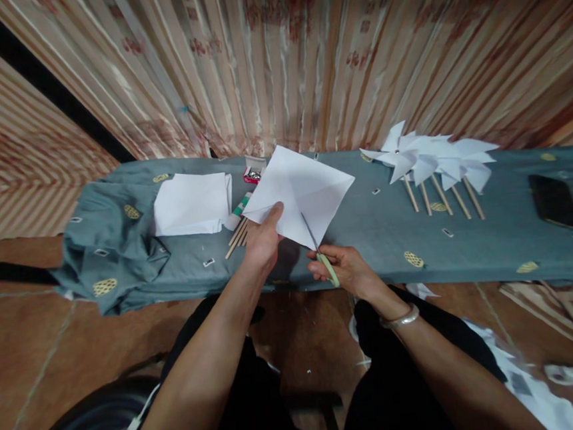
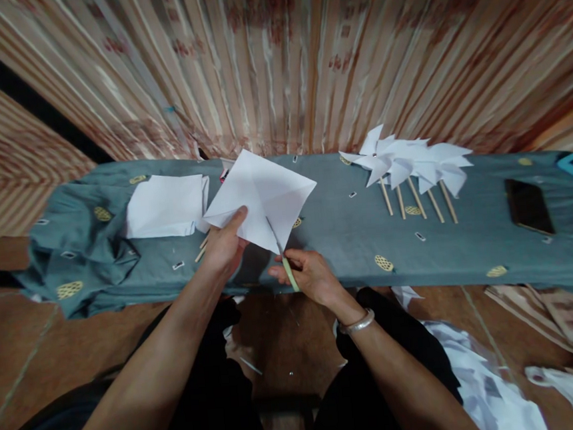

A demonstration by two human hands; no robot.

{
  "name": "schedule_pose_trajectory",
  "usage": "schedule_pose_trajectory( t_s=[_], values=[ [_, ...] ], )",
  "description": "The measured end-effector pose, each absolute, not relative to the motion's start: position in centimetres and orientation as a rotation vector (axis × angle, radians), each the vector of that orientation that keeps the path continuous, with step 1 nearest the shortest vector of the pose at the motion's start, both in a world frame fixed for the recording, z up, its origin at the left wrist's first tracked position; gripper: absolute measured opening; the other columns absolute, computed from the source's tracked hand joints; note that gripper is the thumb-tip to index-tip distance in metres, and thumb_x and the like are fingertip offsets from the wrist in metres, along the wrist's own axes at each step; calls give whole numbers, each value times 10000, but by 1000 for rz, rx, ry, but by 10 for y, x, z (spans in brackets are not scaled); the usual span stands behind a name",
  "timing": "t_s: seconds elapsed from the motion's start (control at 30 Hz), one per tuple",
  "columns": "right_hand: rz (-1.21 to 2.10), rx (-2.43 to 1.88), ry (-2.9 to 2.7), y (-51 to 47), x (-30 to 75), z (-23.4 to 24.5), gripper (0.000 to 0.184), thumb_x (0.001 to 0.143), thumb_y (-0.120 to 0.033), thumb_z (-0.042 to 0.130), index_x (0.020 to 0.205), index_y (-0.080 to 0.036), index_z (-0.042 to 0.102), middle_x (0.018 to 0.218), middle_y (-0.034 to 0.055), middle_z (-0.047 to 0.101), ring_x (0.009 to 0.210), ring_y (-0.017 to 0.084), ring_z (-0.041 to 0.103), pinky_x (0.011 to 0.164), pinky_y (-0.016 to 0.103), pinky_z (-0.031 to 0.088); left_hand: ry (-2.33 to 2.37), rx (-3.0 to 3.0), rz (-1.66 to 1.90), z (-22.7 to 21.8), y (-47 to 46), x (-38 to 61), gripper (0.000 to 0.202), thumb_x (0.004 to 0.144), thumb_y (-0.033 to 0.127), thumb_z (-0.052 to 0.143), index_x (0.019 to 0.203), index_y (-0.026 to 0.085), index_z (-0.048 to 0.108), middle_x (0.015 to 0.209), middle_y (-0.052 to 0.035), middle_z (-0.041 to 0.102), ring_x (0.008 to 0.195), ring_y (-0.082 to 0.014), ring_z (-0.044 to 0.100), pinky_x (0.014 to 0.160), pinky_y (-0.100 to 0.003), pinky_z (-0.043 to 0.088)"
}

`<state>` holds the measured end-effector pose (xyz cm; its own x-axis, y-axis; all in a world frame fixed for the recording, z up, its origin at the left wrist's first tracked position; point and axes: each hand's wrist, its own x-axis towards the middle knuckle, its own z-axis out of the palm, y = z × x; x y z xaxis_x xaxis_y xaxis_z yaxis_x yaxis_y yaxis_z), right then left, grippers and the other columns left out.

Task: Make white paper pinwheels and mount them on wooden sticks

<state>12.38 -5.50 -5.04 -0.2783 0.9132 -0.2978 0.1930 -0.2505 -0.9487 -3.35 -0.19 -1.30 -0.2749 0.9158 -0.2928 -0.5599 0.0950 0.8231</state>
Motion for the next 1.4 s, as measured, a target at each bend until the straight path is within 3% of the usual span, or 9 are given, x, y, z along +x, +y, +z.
schedule_pose_trajectory(
  t_s=[0.13,0.4,0.8,0.93,1.27,1.4],
  values=[
    [1569,-1384,-1380,-55,122,-49,438,634,-577,783,778,-175,689,584,-11,635,536,124,576,512,242,444,1108,425,1509,-12,-2,-34,327,816,111,659,1134,181,635,1100,-89,740,927,-196,719,788,-296,583],
    [1567,-1360,-1358,-54,121,-47,476,637,-547,785,929,-175,731,613,-5,663,550,138,592,552,273,484,1093,465,1479,-13,-3,-31,319,825,119,649,1141,162,638,1136,-97,728,918,-185,717,754,-265,579],
    [1571,-1377,-1339,-54,119,-42,428,625,-551,788,817,-178,708,595,-6,647,548,135,576,549,270,467,1080,489,1490,-15,-5,-31,291,820,115,643,1109,155,649,1092,-104,737,845,-184,719,692,-262,574],
    [1557,-1361,-1375,-54,119,-42,395,648,-548,783,753,-178,692,599,-4,641,546,125,572,537,251,454,1064,508,1499,-17,-5,-31,297,813,121,654,1108,154,652,1074,-93,745,881,-181,717,754,-264,571],
    [1546,-1347,-1361,-54,117,-49,414,634,-578,778,723,-186,679,574,-3,639,527,128,562,523,259,445,1065,481,1499,-17,-5,-32,386,812,103,646,1195,154,630,1129,-105,730,899,-203,715,762,-295,574],
    [1555,-1344,-1314,-54,115,-48,428,613,-555,802,797,-179,712,555,-12,639,514,125,564,513,254,442,1066,470,1512,-15,-5,-31,384,811,87,643,1189,154,638,1093,-100,740,866,-195,718,773,-296,569]
  ],
)
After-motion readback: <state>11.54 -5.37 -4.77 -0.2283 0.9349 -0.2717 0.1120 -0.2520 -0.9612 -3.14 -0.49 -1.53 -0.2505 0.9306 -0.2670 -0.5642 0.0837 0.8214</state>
